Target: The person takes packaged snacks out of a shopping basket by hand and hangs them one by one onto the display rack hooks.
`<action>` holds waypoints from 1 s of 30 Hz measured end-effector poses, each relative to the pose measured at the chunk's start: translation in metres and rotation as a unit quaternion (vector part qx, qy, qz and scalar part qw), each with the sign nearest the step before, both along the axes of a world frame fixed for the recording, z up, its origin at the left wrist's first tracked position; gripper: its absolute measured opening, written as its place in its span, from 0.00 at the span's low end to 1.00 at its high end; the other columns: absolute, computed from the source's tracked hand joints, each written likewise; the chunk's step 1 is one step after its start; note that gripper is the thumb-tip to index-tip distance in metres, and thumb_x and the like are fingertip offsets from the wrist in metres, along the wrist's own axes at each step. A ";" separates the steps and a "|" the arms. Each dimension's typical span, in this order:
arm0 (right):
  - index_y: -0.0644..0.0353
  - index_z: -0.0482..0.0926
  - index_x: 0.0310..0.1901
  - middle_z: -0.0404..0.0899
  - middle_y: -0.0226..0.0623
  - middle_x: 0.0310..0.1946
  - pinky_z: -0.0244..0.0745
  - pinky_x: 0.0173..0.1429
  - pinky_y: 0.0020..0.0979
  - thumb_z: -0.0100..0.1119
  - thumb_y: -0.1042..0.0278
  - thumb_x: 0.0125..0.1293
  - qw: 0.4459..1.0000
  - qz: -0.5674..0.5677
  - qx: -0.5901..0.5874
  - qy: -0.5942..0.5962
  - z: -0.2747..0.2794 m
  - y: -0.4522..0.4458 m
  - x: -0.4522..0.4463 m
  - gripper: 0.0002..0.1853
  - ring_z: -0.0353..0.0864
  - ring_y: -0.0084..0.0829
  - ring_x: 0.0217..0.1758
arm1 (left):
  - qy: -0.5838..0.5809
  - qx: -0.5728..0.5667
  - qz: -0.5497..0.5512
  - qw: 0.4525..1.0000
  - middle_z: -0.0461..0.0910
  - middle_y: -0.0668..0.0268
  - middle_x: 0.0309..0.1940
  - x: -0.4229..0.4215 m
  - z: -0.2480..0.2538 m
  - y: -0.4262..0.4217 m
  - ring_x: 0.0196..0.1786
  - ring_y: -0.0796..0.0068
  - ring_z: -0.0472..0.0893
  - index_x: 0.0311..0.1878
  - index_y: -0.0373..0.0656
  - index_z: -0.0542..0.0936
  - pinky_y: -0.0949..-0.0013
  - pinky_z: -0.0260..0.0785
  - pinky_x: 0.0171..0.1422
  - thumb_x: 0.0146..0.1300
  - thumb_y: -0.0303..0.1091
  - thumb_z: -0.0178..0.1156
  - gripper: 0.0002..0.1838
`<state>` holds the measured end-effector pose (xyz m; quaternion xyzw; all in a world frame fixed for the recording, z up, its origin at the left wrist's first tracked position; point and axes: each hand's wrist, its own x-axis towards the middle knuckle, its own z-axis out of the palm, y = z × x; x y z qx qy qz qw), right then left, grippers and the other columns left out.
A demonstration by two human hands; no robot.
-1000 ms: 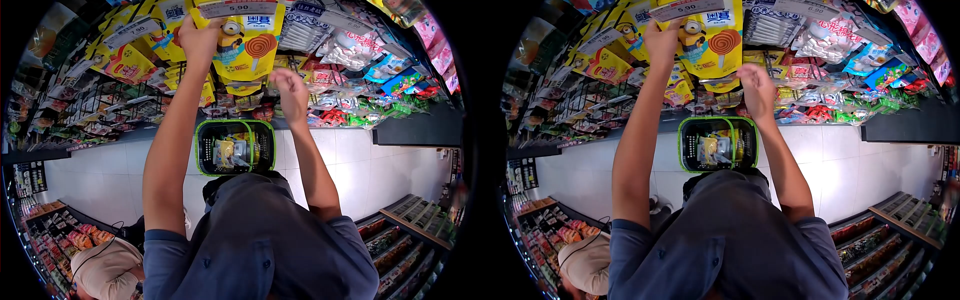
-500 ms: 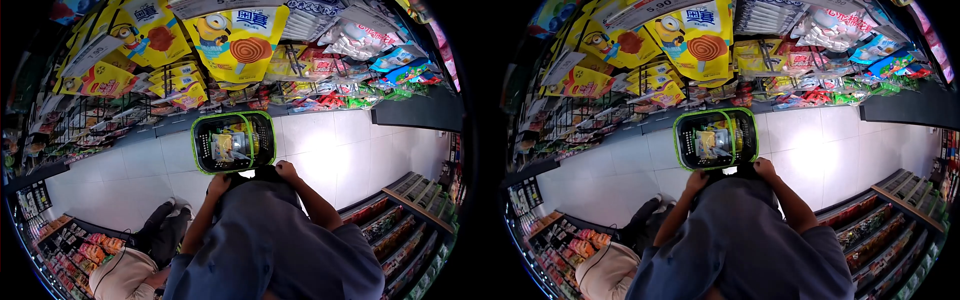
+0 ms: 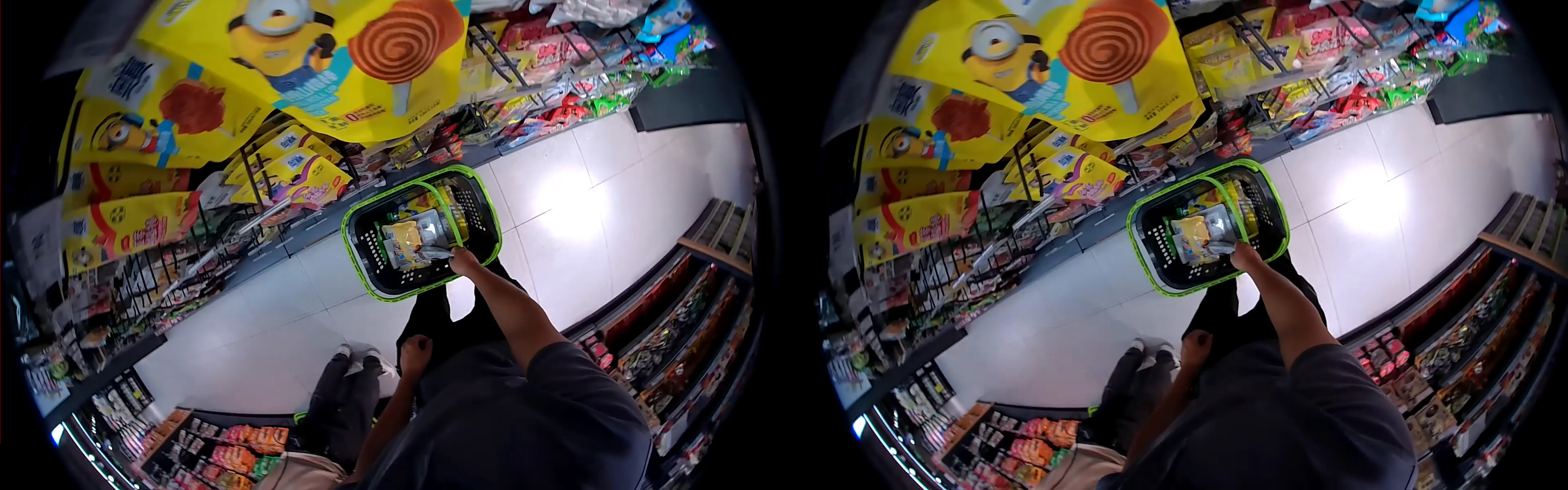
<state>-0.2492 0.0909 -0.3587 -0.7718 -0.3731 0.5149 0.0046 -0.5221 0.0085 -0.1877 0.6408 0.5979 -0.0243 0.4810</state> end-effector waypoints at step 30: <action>0.60 0.78 0.37 0.79 0.42 0.32 0.79 0.37 0.42 0.56 0.68 0.61 0.887 0.141 0.437 -0.032 0.175 -0.008 -0.096 0.06 0.82 0.45 0.34 | -0.021 0.023 0.050 0.998 0.79 0.51 0.48 -0.097 -0.025 0.047 0.52 0.53 0.80 0.60 0.38 0.69 0.59 0.72 0.58 0.51 0.40 0.73 0.36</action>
